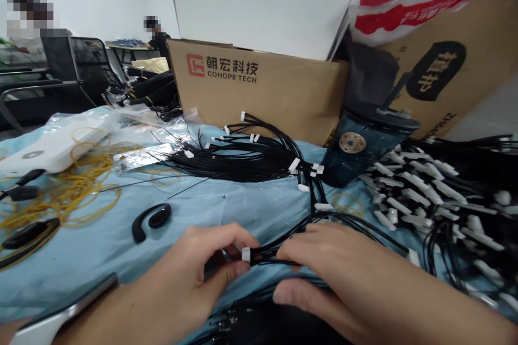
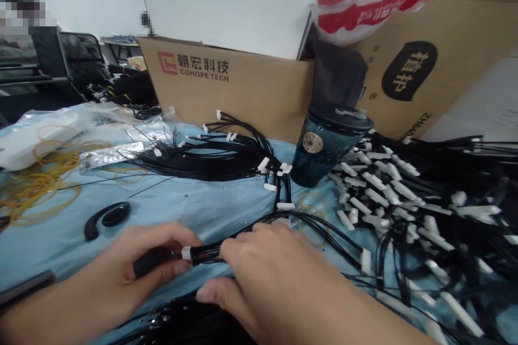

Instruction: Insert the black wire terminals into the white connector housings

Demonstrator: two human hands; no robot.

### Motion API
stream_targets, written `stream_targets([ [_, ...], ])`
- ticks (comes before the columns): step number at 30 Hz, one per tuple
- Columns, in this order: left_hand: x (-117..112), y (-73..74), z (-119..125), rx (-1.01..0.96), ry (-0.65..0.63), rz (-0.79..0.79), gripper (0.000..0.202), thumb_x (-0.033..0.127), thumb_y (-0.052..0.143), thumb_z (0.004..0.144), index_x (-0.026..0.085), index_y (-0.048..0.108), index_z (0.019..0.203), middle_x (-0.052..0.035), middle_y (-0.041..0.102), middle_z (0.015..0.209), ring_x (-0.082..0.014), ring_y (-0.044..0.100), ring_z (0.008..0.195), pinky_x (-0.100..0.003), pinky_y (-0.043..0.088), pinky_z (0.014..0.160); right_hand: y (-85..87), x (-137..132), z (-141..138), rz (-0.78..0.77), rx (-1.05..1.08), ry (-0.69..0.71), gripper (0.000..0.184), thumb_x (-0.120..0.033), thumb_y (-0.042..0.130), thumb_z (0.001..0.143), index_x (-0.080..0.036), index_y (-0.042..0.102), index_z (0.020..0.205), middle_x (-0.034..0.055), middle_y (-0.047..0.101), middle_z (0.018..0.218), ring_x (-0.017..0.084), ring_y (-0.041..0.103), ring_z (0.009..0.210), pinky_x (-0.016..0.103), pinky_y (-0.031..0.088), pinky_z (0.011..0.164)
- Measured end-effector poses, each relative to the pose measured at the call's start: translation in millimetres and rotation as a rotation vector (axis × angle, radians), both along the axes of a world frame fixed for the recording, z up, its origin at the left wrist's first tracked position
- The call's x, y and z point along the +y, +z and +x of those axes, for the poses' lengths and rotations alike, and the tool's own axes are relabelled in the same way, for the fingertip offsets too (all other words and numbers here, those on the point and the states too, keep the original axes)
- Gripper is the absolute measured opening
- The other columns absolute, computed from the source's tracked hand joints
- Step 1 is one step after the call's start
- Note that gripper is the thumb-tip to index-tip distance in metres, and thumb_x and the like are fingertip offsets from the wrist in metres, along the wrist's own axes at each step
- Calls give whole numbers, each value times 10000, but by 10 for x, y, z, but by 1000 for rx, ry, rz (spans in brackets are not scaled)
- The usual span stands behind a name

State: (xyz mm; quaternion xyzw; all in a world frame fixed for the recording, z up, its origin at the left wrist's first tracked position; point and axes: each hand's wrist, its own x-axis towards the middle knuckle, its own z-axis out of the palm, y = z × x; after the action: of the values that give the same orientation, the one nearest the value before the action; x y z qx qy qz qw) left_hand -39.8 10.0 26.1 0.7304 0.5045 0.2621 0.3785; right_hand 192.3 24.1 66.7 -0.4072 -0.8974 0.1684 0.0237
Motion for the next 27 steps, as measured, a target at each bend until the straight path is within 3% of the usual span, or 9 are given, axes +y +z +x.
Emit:
stream_targets([
  [5,1,45,11,21,-25,24,197,214,648,953,327,803,998,33,812,887,-223,715,848,-311,526,809,-26,56,-98,48,-72,19,213,-68,612,935,-186,703,782,30,742,770,207,694,683,302,435,640],
  [10,63,55,22,-71,-4,-13,187,194,633,926,269,796,977,10,811,851,-219,727,803,-314,541,776,-45,123,-218,-93,35,-113,248,-137,573,969,-181,625,731,32,715,746,167,630,647,271,366,608],
  [17,97,43,55,-277,151,-112,83,273,729,822,266,792,876,19,839,762,-254,776,755,-311,595,718,-246,105,-245,-108,251,-124,273,-129,492,996,-189,526,733,-12,586,685,122,482,601,246,321,593],
  [22,105,119,73,-213,137,-104,90,277,702,806,259,789,823,10,840,734,-262,778,706,-313,589,670,-272,97,-246,-145,323,-114,273,-135,478,999,-201,479,735,-15,558,691,126,473,614,247,334,613],
  [27,123,88,49,-140,79,-110,143,274,663,827,246,793,879,-22,836,770,-255,762,719,-335,580,690,-306,99,-269,-141,342,-88,300,-141,502,994,-209,436,709,-19,541,671,120,464,595,242,326,591],
])
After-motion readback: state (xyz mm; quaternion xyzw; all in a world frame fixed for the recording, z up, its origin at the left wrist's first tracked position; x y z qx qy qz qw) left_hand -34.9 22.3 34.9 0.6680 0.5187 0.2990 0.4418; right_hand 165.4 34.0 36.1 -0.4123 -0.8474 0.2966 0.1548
